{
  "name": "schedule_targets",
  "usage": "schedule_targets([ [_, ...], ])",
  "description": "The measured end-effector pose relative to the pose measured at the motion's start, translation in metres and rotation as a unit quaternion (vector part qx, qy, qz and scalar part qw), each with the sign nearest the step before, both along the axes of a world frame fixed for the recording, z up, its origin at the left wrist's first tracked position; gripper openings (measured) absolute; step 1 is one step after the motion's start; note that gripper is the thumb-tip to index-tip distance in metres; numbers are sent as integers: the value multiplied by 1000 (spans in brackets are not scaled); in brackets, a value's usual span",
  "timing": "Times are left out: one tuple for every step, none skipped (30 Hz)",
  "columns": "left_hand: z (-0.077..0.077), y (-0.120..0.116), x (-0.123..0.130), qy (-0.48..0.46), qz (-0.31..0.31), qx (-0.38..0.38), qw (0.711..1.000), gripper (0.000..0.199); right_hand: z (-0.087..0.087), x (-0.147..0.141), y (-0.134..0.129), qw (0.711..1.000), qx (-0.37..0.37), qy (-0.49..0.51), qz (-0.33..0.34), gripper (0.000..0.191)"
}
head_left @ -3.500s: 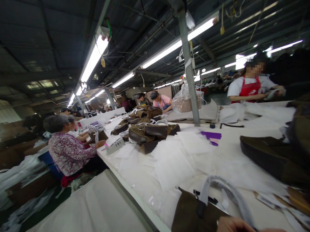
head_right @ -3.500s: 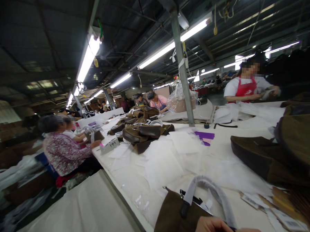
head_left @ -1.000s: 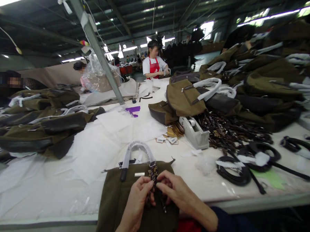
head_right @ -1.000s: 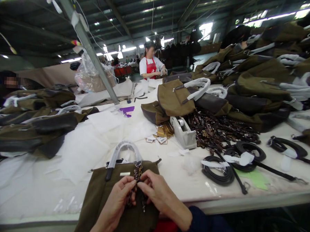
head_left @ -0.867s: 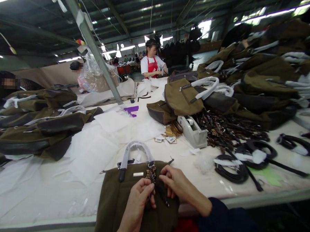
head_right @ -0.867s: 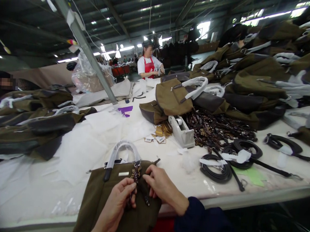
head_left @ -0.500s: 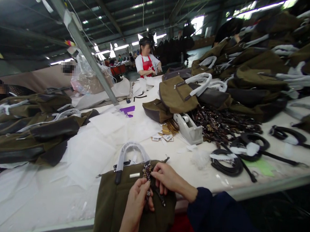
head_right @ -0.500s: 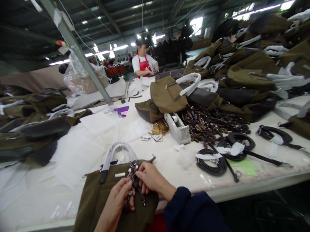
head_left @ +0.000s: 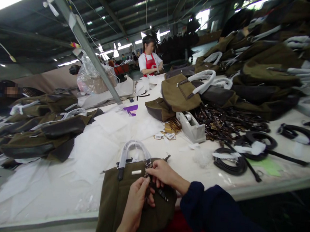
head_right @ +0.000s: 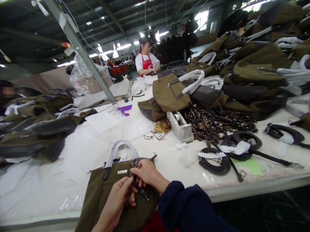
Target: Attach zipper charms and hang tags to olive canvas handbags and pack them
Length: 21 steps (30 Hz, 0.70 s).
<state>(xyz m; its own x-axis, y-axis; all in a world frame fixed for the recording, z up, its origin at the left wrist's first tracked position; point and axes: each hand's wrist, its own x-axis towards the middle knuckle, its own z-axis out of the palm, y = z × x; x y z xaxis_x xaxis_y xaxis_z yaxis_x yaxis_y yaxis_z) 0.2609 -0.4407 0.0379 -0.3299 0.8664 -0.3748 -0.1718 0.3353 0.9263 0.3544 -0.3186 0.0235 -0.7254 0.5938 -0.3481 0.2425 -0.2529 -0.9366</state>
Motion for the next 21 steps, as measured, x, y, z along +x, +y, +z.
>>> schedule_targets([
  [2,0,1,-4,4,-3,1000,43,-2,-1,0,1000,3,-1,-8,21],
  [4,0,1,-8,8,-4,1000,43,-4,-1,-1,1000,5,-2,-15,22],
  [5,0,2,-9,13,-3,1000,43,-5,-2,-1,1000,7,-2,-21,23],
  [6,0,3,-8,19,0,1000,43,-6,-3,-2,1000,9,-3,-24,23],
  [6,1,4,-3,25,4,1000,42,-7,-4,-2,1000,13,-6,-26,24],
  [5,1,5,6,34,8,999,42,-8,-5,-2,999,17,-9,-27,24],
  [4,1,6,17,43,9,999,41,-8,-6,-3,999,21,-13,-28,24],
  [3,1,8,27,51,6,998,41,-9,-7,-3,999,24,-17,-30,24],
  [2,0,10,34,59,3,998,41,-9,-8,-3,999,26,-20,-34,23],
  [1,-1,11,37,69,1,997,40,-10,-8,-3,999,25,-22,-38,23],
  [1,-2,13,37,83,2,996,39,-10,-8,-3,999,22,-21,-43,23],
  [1,-2,14,32,100,8,994,38,-10,-8,-3,999,17,-20,-45,23],
  [2,-3,15,23,121,15,992,40,-10,-8,-3,999,12,-17,-47,24],
  [3,-4,15,12,145,23,989,44,-9,-7,-3,999,6,-12,-47,24],
  [4,-4,14,-1,164,30,986,50,-8,-6,-3,999,-1,-5,-45,25],
  [4,-4,13,-14,171,35,985,54,-6,-5,-3,999,-9,2,-40,26],
  [5,-3,10,-28,163,38,986,54,-4,-3,-3,999,-16,10,-34,27],
  [4,-2,8,-42,148,40,987,51,-1,-2,-3,999,-23,18,-27,28],
  [4,-1,5,-56,130,40,989,47,2,0,-4,999,-30,25,-23,29],
  [3,1,2,-70,114,39,990,43,5,1,-5,999,-39,31,-22,30],
  [1,3,0,-85,106,38,990,41,7,3,-7,998,-48,33,-25,31],
])
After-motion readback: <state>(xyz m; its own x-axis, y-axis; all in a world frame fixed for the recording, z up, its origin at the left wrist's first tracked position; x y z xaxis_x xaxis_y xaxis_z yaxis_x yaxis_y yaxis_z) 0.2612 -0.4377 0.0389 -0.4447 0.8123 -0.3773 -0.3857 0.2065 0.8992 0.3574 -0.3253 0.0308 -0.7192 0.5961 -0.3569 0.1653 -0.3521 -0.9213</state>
